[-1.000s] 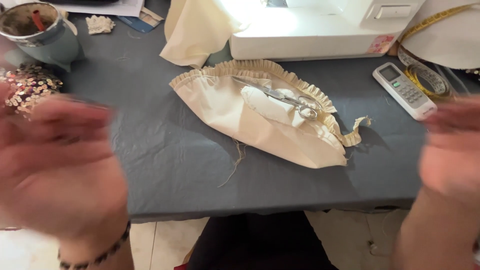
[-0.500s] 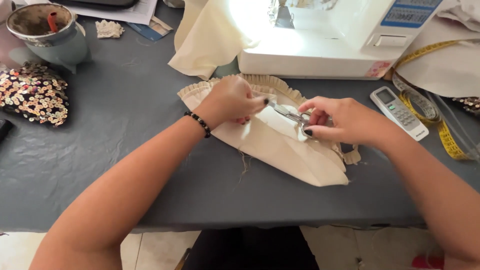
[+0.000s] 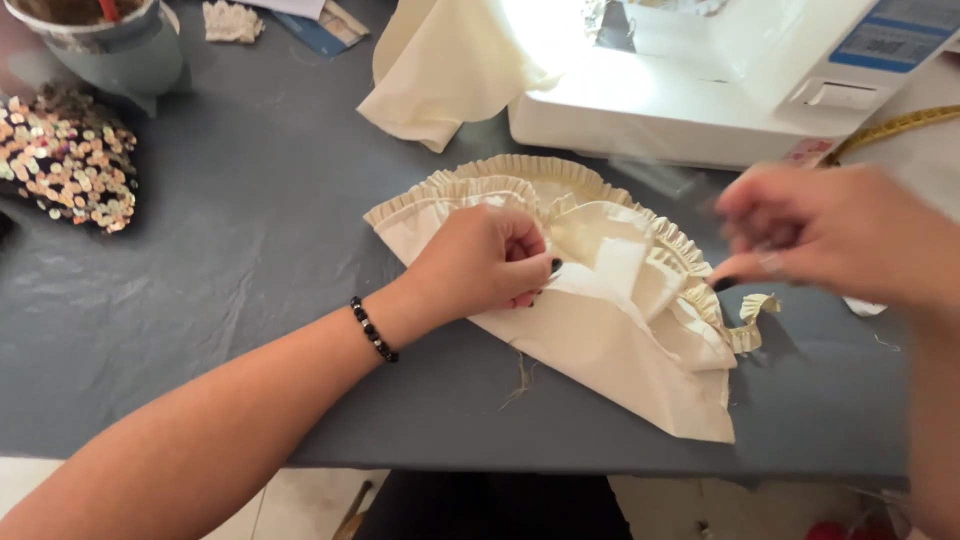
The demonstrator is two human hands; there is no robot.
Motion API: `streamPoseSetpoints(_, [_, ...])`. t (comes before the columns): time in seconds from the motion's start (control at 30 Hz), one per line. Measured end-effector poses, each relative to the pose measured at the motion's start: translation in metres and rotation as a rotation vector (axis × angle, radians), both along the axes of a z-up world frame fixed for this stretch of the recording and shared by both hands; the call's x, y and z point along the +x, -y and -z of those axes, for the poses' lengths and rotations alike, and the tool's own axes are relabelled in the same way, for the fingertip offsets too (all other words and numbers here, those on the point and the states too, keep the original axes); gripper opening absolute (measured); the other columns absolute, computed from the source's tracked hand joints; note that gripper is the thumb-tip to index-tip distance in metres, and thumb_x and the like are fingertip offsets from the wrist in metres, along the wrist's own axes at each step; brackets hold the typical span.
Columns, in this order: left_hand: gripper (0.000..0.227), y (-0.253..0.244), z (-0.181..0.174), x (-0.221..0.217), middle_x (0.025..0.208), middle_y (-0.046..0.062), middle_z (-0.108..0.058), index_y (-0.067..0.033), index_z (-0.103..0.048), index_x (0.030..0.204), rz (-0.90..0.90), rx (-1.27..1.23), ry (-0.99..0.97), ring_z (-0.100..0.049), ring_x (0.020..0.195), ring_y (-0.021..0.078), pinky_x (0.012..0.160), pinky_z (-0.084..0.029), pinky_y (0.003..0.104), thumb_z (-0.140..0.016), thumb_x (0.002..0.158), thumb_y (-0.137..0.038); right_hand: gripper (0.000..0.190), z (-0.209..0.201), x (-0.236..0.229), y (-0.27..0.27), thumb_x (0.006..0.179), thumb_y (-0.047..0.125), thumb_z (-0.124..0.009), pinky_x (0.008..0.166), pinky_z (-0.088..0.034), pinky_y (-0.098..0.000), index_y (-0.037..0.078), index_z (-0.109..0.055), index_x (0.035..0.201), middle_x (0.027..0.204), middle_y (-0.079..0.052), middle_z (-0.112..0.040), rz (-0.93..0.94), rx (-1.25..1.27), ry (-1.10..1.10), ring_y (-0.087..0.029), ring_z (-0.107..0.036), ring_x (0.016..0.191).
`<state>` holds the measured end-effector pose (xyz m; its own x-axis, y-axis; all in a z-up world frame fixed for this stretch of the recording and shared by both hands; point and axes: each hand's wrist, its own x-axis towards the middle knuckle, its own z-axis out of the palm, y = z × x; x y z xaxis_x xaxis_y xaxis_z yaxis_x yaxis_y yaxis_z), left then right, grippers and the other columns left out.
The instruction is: Trimming excess material from a ruffled fabric piece using scissors at a sewing workstation.
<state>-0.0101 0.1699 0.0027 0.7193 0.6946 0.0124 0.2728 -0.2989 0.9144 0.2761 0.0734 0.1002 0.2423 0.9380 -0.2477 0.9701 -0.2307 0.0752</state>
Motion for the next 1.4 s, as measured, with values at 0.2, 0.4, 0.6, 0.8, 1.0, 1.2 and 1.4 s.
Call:
streamPoseSetpoints(0.2, [0.004,0.012,0.018,0.010,0.077,-0.008,-0.071,-0.0153,-0.065,0.075,-0.011,0.088,0.175,-0.063,0.068,0.0059,0.067,-0.054,0.020,-0.066,0.078,-0.012,0.102,0.011,-0.008,-0.001,0.070,0.103,-0.052,0.098,-0.061,-0.0381,0.014,-0.046,0.120,0.116,-0.005,-0.058,-0.504,-0.015,-0.996,-0.017,-0.065,0.109])
streamPoseSetpoints(0.4, [0.010,0.033,0.003,0.005,0.068,-0.008,-0.059,-0.0151,-0.061,0.075,0.060,-0.010,0.227,-0.049,0.056,0.0045,0.054,-0.042,0.023,-0.070,0.078,-0.013,0.070,0.040,-0.059,-0.004,0.062,0.037,-0.094,0.094,-0.047,-0.0360,0.018,-0.042,0.104,0.123,-0.003,-0.068,-0.340,0.435,-0.665,-0.018,-0.068,0.112])
streamPoseSetpoints(0.6, [0.016,0.023,0.009,0.018,0.061,-0.008,-0.052,-0.0164,-0.052,0.062,0.032,0.058,0.055,-0.047,0.061,0.0073,0.056,-0.039,0.026,-0.066,0.070,-0.021,0.025,0.055,-0.073,0.009,0.084,0.012,-0.086,0.088,-0.050,-0.0221,0.015,-0.064,0.094,0.089,0.006,-0.069,-0.002,0.614,-0.827,-0.006,-0.061,0.082])
streamPoseSetpoints(0.8, [0.065,0.015,-0.017,0.029,0.050,-0.006,-0.041,-0.0178,-0.037,0.055,-0.018,0.235,-0.099,-0.038,0.052,0.0097,0.052,-0.028,0.030,-0.074,0.086,-0.061,0.024,0.068,-0.063,0.015,0.087,0.009,-0.078,0.084,-0.061,-0.0274,0.012,-0.053,0.089,0.100,-0.004,-0.076,-0.086,0.588,-0.992,-0.012,-0.071,0.089])
streamPoseSetpoints(1.0, [0.014,0.012,0.004,0.033,0.055,-0.004,-0.058,-0.0177,-0.071,0.088,-0.100,0.105,-0.076,-0.052,0.056,0.0109,0.057,-0.040,0.028,-0.072,0.092,-0.030,0.031,0.065,-0.062,0.010,0.086,0.000,-0.079,0.085,-0.062,-0.0257,0.012,-0.050,0.088,0.092,-0.008,-0.072,-0.044,0.638,-1.109,-0.013,-0.069,0.091])
streamPoseSetpoints(1.2, [0.016,0.018,0.016,0.026,0.065,-0.005,-0.067,-0.0155,-0.072,0.090,-0.101,0.292,0.179,-0.059,0.060,0.0125,0.059,-0.045,0.029,-0.057,0.095,-0.016,0.032,0.081,-0.046,-0.006,0.089,0.001,-0.078,0.089,-0.059,-0.0270,0.012,-0.048,0.091,0.099,-0.007,-0.072,0.002,0.728,-0.991,-0.013,-0.070,0.091])
streamPoseSetpoints(1.4, [0.024,0.013,0.025,0.028,0.063,-0.003,-0.057,-0.0120,-0.062,0.081,-0.135,0.353,0.281,-0.051,0.057,0.0130,0.058,-0.041,0.030,-0.053,0.102,-0.021,0.052,0.081,-0.002,0.017,0.085,0.041,-0.072,0.104,-0.062,-0.0292,0.013,-0.046,0.120,0.110,-0.002,-0.057,-0.447,0.955,-0.822,-0.016,-0.064,0.107])
